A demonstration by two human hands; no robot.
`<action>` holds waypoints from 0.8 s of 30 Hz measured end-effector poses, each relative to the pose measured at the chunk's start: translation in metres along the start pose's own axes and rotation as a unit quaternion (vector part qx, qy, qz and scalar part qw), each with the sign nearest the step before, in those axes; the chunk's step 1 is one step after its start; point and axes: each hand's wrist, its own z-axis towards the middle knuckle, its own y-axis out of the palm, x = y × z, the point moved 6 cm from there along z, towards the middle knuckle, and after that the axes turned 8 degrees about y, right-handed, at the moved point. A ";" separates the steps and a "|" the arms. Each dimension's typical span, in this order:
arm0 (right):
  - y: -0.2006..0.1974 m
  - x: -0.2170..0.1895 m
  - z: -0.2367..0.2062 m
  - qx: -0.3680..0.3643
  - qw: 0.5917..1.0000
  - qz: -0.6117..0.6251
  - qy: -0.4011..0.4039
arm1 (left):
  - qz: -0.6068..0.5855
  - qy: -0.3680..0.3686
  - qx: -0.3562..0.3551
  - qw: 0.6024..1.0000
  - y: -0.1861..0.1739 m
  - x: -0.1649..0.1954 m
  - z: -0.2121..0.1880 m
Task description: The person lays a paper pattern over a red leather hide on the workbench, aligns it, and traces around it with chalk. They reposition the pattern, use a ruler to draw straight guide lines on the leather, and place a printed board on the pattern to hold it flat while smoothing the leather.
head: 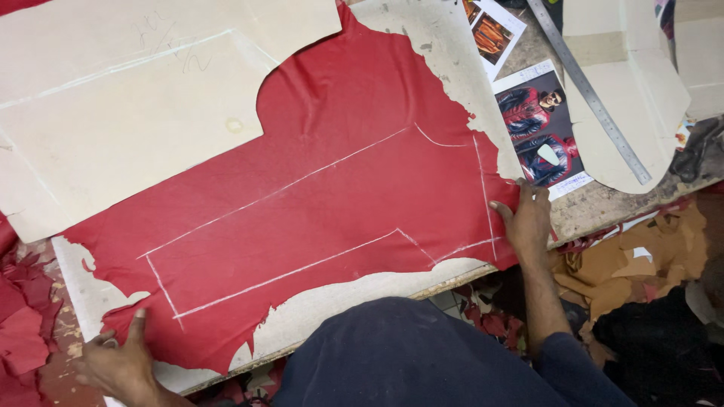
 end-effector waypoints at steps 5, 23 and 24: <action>0.010 0.011 0.031 -0.054 0.998 -0.039 0.013 | -0.103 0.015 0.006 0.995 0.017 0.009 -0.010; -0.082 -0.015 0.019 -0.065 0.961 0.222 -0.150 | -0.543 0.033 -0.086 0.835 -0.044 0.049 -0.018; -0.092 -0.014 0.015 -0.052 0.964 0.214 -0.147 | -0.536 0.038 -0.080 0.840 -0.054 0.048 -0.016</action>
